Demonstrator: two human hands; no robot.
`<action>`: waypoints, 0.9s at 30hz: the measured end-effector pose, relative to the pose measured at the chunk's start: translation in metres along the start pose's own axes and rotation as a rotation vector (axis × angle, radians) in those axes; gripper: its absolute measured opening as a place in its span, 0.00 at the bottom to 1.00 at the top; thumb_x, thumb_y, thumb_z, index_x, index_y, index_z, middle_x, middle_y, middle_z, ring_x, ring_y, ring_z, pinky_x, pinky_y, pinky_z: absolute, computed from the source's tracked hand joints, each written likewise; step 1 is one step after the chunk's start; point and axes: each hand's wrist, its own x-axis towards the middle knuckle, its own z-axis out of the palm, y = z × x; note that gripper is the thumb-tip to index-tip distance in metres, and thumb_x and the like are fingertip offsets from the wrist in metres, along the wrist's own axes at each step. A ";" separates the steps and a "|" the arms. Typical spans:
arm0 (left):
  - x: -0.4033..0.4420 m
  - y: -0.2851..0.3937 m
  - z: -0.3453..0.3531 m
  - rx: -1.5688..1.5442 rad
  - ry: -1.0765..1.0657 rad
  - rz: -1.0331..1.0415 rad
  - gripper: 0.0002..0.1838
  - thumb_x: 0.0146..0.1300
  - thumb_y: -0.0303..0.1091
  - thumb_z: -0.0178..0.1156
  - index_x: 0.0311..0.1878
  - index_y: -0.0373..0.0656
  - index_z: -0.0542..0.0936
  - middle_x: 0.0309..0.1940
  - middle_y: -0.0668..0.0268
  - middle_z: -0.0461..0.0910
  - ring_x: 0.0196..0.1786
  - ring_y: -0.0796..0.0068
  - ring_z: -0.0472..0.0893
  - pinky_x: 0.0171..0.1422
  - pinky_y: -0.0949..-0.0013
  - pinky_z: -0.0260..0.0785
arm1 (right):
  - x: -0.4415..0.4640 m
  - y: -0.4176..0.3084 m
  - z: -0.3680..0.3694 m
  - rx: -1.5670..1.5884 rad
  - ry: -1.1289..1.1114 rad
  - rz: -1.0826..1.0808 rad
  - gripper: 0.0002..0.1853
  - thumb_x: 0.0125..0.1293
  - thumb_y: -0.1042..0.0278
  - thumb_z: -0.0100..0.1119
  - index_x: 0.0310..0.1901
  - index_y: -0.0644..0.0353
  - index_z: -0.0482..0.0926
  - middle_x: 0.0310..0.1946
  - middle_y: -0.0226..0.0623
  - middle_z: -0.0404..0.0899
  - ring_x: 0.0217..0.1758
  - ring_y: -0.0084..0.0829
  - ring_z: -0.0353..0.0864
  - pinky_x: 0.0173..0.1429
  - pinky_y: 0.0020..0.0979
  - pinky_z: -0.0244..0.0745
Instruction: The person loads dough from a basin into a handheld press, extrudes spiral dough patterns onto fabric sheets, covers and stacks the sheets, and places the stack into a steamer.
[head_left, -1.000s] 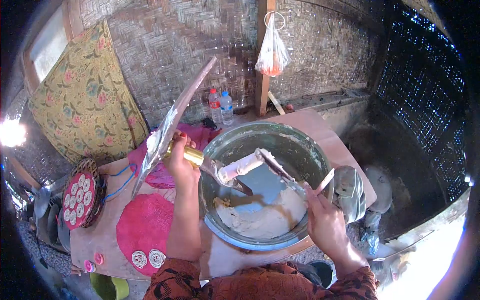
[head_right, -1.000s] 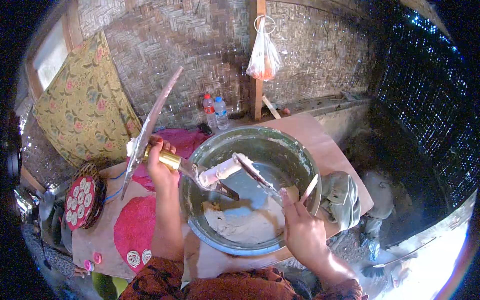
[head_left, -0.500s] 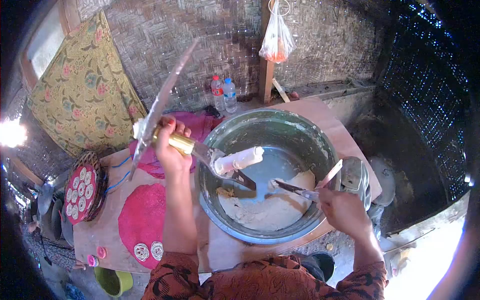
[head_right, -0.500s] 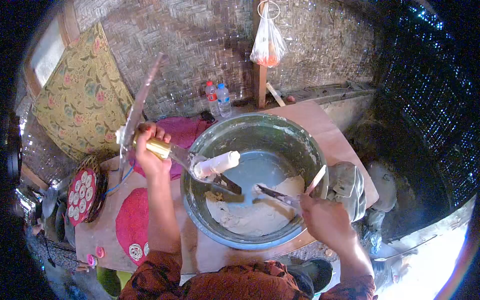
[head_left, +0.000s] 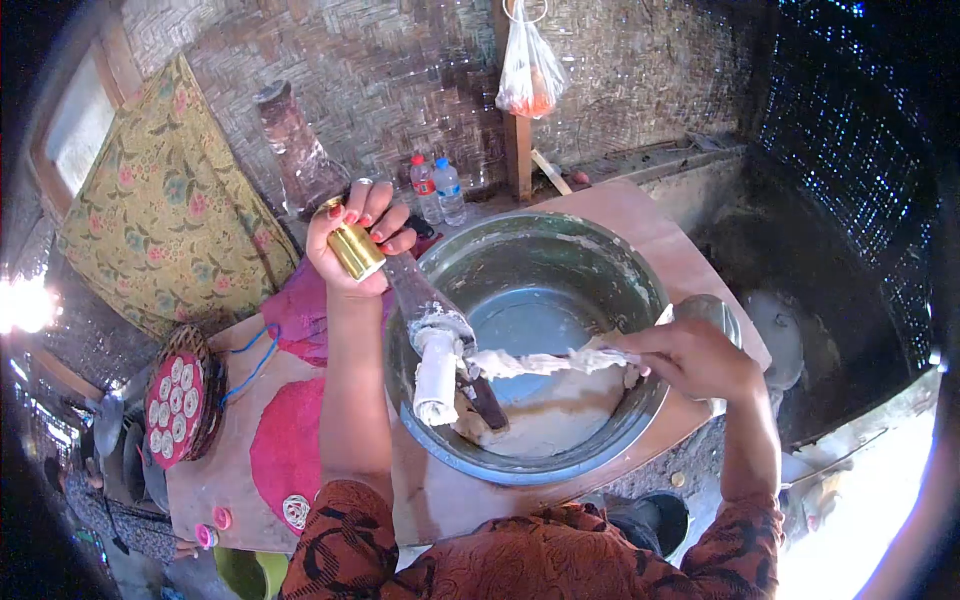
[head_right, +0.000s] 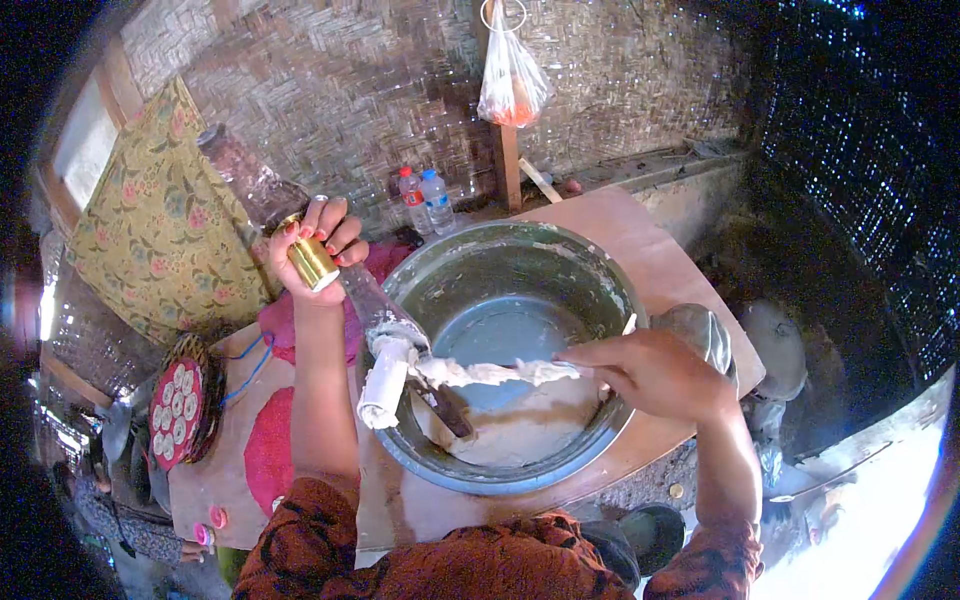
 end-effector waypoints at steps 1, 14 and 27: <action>0.002 -0.003 0.002 -0.002 -0.020 -0.011 0.12 0.54 0.41 0.55 0.24 0.50 0.63 0.25 0.74 0.58 0.27 0.79 0.59 0.30 0.73 0.54 | 0.004 -0.001 0.003 -0.037 0.030 -0.013 0.17 0.60 0.71 0.55 0.51 0.48 0.78 0.44 0.38 0.80 0.45 0.40 0.80 0.49 0.38 0.74; 0.006 -0.006 0.006 0.076 -0.088 -0.012 0.13 0.52 0.41 0.57 0.23 0.50 0.62 0.25 0.74 0.56 0.27 0.79 0.58 0.29 0.74 0.53 | -0.015 -0.020 -0.001 -0.372 -0.042 -0.186 0.19 0.53 0.73 0.58 0.46 0.38 0.81 0.28 0.24 0.79 0.30 0.30 0.79 0.33 0.33 0.75; -0.007 -0.070 -0.047 0.971 0.264 0.129 0.11 0.55 0.30 0.62 0.41 0.39 0.78 0.37 0.65 0.79 0.42 0.71 0.77 0.50 0.65 0.67 | 0.007 -0.059 0.037 -0.671 -0.377 -0.154 0.23 0.55 0.73 0.49 0.55 0.50 0.74 0.28 0.38 0.77 0.27 0.37 0.81 0.28 0.36 0.76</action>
